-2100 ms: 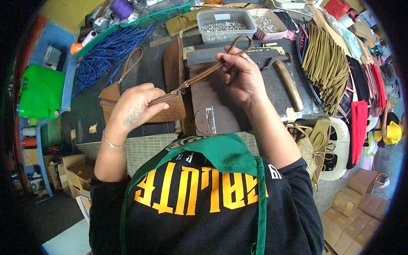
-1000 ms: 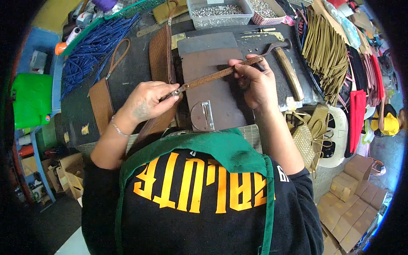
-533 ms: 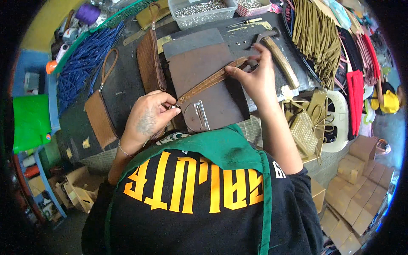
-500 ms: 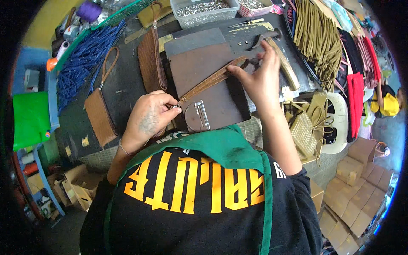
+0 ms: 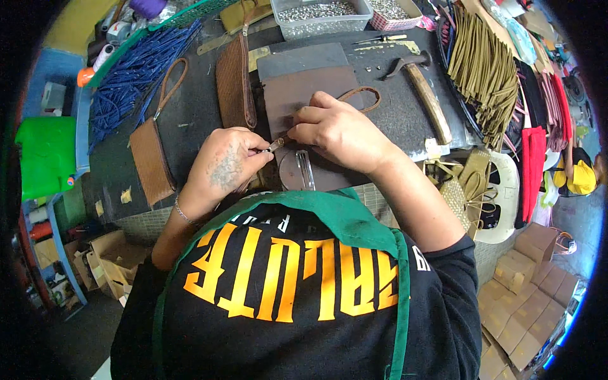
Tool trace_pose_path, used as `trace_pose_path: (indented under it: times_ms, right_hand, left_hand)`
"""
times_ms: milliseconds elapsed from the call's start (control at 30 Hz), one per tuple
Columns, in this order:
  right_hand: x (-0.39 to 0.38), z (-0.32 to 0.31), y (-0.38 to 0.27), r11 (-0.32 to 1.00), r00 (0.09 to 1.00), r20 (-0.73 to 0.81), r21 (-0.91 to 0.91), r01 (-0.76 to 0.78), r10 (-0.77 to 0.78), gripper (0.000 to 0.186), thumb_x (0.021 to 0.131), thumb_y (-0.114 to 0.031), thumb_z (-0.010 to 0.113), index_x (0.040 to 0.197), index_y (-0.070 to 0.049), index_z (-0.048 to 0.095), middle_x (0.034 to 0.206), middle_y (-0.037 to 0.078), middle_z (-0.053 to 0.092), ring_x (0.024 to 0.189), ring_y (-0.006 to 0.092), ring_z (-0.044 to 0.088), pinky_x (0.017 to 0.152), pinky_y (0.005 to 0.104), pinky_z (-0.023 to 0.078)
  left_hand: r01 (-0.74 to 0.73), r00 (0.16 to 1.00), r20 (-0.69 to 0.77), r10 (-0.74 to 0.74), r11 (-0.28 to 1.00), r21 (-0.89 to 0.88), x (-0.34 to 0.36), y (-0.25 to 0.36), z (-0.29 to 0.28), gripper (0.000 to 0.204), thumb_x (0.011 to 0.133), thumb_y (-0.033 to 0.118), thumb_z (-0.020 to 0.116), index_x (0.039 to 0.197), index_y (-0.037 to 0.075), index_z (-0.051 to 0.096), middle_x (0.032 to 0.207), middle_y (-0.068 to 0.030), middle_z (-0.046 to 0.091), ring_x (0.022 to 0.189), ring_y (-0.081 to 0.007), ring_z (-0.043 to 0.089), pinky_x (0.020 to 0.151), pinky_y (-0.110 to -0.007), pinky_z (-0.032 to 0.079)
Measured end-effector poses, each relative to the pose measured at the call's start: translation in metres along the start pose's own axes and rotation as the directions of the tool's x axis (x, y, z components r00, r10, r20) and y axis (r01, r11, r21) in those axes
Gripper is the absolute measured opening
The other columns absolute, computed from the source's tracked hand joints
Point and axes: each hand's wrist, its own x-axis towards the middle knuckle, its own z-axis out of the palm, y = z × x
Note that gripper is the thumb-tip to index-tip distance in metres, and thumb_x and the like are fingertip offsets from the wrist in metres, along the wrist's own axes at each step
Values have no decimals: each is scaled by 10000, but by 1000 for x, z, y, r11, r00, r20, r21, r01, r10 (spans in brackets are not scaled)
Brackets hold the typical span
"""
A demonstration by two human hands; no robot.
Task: The person loops a leather strap, inserts a metal rivet through the strap and pouch connector, and hammers the rivet securely in place.
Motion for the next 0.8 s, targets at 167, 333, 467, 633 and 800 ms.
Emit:
trace_pose_path:
  times_ms: [167, 333, 467, 633, 800]
  right_hand:
    - [5, -1, -1, 997, 998, 50, -63, 51, -48, 244, 601, -89, 576, 839, -50, 612, 867, 40, 568, 792, 218, 500, 677, 291, 449]
    - [7, -5, -1, 987, 990, 95, -110, 117, -106, 244, 625, -141, 539, 838, -45, 609, 863, 46, 561, 798, 207, 503, 658, 297, 453]
    - [8, -6, -1, 980, 983, 122, -126, 151, -136, 255, 627, -153, 536, 850, -46, 602, 880, 50, 551, 814, 209, 501, 637, 301, 454]
    - [5, -2, -7, 975, 989, 87, -181, 132, -118, 156, 637, -166, 529, 755, -87, 592, 824, 27, 525, 835, 191, 485, 645, 292, 455]
    - [8, -6, -3, 980, 981, 154, -140, 144, -122, 240, 626, -148, 536, 838, -50, 593, 881, 55, 536, 813, 215, 492, 622, 302, 450]
  left_hand:
    - [-112, 994, -2, 113, 987, 115, 1, 1, 2, 143, 669, 114, 609, 721, -17, 634, 701, -162, 595, 627, -281, 587, 609, -325, 473]
    - [-122, 992, -5, 125, 975, 186, 5, 4, 3, 133, 671, 110, 599, 717, -8, 639, 697, -158, 590, 635, -283, 583, 620, -339, 474]
    - [-135, 991, 15, 135, 966, 220, 6, 2, 2, 118, 674, 107, 587, 705, 5, 640, 677, -148, 583, 637, -282, 581, 612, -342, 475]
    - [-136, 991, 25, 133, 961, 240, 2, 5, 7, 102, 680, 104, 577, 680, 18, 632, 662, -145, 578, 615, -288, 579, 591, -345, 478]
    - [-148, 986, -39, 161, 963, 226, 4, 4, 8, 97, 689, 104, 587, 686, 15, 626, 635, -144, 570, 589, -280, 585, 574, -335, 479]
